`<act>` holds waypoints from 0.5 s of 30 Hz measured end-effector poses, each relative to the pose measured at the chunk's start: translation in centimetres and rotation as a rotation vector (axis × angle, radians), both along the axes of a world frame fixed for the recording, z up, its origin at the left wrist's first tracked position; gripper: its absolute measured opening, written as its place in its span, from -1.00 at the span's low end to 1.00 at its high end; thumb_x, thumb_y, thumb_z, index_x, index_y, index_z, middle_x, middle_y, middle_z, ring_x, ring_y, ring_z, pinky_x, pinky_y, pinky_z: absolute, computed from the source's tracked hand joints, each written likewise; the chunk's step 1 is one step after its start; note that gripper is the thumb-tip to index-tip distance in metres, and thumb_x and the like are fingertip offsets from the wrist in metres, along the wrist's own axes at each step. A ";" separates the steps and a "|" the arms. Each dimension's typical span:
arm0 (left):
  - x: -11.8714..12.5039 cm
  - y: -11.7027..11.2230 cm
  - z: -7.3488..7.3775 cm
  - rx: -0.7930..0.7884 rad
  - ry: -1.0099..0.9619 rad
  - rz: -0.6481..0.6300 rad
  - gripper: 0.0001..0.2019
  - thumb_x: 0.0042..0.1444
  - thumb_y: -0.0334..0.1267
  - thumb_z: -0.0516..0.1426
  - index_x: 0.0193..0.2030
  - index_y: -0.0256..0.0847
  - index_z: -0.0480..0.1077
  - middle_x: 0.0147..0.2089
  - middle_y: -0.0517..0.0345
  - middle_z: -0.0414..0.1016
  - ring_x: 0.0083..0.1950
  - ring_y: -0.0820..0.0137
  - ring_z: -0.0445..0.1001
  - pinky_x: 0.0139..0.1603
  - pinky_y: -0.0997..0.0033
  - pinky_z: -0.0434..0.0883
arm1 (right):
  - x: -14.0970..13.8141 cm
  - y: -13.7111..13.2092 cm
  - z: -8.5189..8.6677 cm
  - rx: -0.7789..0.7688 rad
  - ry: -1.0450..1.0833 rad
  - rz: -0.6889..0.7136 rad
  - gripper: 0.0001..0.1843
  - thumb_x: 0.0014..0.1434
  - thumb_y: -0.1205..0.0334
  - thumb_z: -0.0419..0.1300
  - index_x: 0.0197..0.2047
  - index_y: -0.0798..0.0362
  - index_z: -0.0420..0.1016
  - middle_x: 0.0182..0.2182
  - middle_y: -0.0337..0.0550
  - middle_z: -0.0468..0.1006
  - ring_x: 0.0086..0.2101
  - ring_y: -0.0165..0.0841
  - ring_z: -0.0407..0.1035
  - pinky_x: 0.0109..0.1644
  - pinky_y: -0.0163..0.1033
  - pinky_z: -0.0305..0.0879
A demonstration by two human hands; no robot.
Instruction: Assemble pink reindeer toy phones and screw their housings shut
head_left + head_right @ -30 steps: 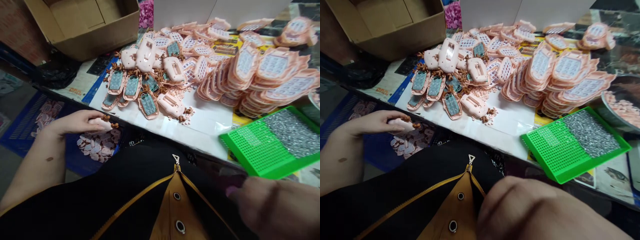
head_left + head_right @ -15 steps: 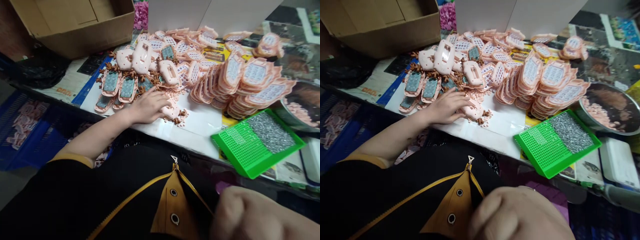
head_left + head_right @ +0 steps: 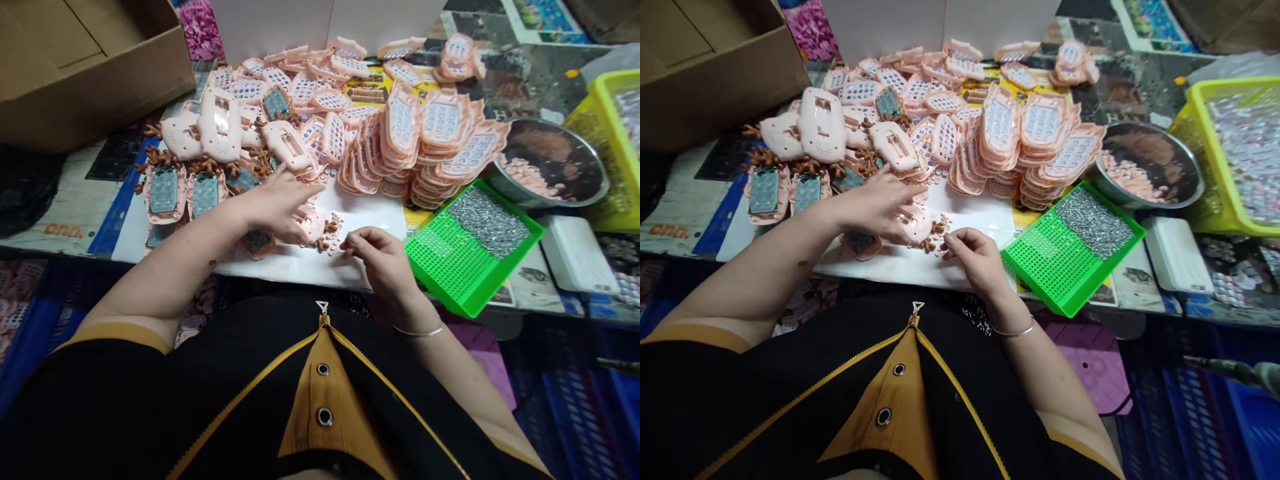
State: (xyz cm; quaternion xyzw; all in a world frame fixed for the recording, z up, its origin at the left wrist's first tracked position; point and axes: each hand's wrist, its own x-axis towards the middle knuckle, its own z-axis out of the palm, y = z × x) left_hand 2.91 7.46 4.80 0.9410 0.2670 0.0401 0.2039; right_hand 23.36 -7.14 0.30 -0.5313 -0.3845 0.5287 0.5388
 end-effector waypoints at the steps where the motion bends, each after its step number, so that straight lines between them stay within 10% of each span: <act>1: 0.0 -0.3 -0.4 -0.002 0.043 -0.013 -0.08 -0.21 0.01 0.43 0.33 -0.21 0.34 0.22 -0.15 0.49 0.38 -0.16 0.23 0.48 -0.21 -0.21 | -0.2 0.3 -0.3 -0.016 0.000 0.016 -0.53 -0.13 -0.21 0.52 -0.45 0.01 0.56 -0.53 -0.27 0.58 -0.53 -0.46 0.42 -0.40 -0.29 0.43; 8: 0.5 -0.7 -1.6 0.137 0.096 -0.039 -0.24 -0.07 0.08 0.33 0.28 -0.18 0.40 0.15 -0.09 0.54 0.33 -0.09 0.31 0.49 -0.30 -0.25 | -0.2 -0.1 -1.1 -0.043 0.050 0.045 -0.53 -0.09 -0.20 0.50 -0.42 0.02 0.55 -0.51 -0.28 0.58 -0.51 -0.48 0.43 -0.37 -0.31 0.44; 15: 1.0 0.7 -0.7 -0.300 -0.625 0.222 -0.19 -0.23 0.03 0.45 0.21 -0.19 0.46 0.22 -0.13 0.51 0.31 -0.07 0.39 0.38 -0.05 0.22 | 2.0 0.6 1.0 0.102 -0.158 -0.054 -0.52 -0.01 -0.25 0.43 -0.42 0.03 0.53 -0.51 -0.24 0.55 -0.51 -0.44 0.42 -0.37 -0.26 0.41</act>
